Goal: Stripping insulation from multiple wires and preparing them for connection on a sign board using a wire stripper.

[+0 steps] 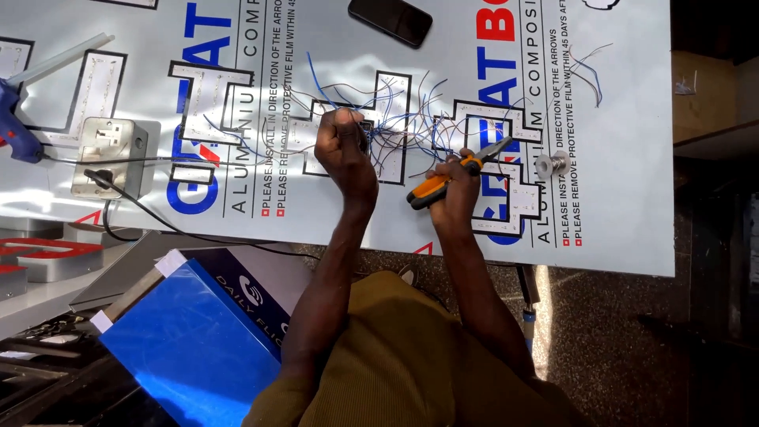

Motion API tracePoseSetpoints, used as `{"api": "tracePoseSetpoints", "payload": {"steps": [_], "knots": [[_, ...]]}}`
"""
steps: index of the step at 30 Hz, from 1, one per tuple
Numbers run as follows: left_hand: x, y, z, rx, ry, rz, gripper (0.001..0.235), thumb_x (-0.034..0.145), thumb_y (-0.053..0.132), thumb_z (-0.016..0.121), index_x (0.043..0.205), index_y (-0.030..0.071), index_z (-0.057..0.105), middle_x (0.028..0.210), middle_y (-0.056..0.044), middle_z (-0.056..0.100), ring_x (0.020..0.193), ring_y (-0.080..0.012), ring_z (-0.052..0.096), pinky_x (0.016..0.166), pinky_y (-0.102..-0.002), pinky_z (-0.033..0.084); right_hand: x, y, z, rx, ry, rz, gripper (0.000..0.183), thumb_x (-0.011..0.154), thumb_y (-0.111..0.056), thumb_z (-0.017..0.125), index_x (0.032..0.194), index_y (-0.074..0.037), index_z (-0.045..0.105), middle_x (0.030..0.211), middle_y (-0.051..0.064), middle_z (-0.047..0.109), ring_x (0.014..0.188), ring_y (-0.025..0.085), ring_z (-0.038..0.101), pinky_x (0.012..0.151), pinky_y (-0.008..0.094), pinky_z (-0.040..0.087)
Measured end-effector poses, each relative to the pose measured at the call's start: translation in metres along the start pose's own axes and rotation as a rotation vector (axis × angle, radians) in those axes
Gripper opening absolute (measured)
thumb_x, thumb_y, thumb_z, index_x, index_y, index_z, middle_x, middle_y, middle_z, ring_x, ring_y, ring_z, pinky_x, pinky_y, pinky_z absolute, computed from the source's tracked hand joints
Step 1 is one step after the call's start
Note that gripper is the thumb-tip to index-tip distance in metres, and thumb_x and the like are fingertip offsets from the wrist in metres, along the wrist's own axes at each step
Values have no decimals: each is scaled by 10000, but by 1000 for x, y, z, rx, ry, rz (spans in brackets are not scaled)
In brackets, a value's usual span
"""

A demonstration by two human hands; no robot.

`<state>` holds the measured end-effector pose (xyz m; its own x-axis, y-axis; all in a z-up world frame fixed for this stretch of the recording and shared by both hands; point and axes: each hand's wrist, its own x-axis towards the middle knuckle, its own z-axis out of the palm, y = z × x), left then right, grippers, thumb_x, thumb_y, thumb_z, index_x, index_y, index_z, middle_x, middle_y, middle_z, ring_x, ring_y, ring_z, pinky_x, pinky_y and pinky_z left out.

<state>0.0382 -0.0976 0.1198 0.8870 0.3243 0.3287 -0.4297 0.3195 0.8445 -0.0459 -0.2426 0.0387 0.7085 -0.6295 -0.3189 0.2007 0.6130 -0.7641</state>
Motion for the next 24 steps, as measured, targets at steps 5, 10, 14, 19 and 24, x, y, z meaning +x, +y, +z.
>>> {"api": "tracePoseSetpoints", "payload": {"steps": [5, 10, 14, 19, 24], "knots": [[-1, -8, 0, -444, -80, -262, 346, 1222, 340, 532, 1001, 98, 644, 668, 90, 355, 552, -23, 353, 541, -181, 358, -18, -27, -13, 122, -194, 115, 409, 1105, -138, 617, 1506, -148, 533, 1365, 67, 677, 1245, 207, 668, 1110, 406, 523], [-14, -5, -4, -447, -204, -365, 368, 1213, 339, 566, 1046, 42, 704, 637, 70, 347, 543, -16, 385, 543, -171, 365, -26, -28, -28, -42, -386, 306, 605, 1088, -192, 622, 1671, -95, 497, 1498, 166, 708, 1248, 230, 697, 964, 347, 559], [-21, 7, -8, -41, -493, -269, 298, 1176, 281, 677, 1058, 51, 824, 709, -43, 613, 655, -45, 492, 654, -235, 446, -41, -54, -12, -403, -573, 110, 867, 924, -48, 720, 1735, -44, 417, 1614, 236, 638, 1420, 294, 623, 1071, 361, 526], [-26, 29, -3, 48, -698, -239, 241, 1154, 157, 703, 996, 32, 836, 592, -83, 566, 596, -90, 483, 612, -285, 439, -41, -69, -6, -600, -636, 78, 861, 917, -75, 778, 1720, -67, 469, 1480, 174, 672, 1172, 200, 680, 972, 345, 580], [-21, 22, -13, 91, -819, -225, 227, 1139, 135, 735, 946, 73, 835, 523, -75, 547, 544, -77, 456, 588, -264, 395, -45, -89, 17, -695, -673, 46, 752, 934, -143, 812, 1635, -56, 553, 1370, 184, 680, 1104, 223, 685, 941, 383, 596]]}}
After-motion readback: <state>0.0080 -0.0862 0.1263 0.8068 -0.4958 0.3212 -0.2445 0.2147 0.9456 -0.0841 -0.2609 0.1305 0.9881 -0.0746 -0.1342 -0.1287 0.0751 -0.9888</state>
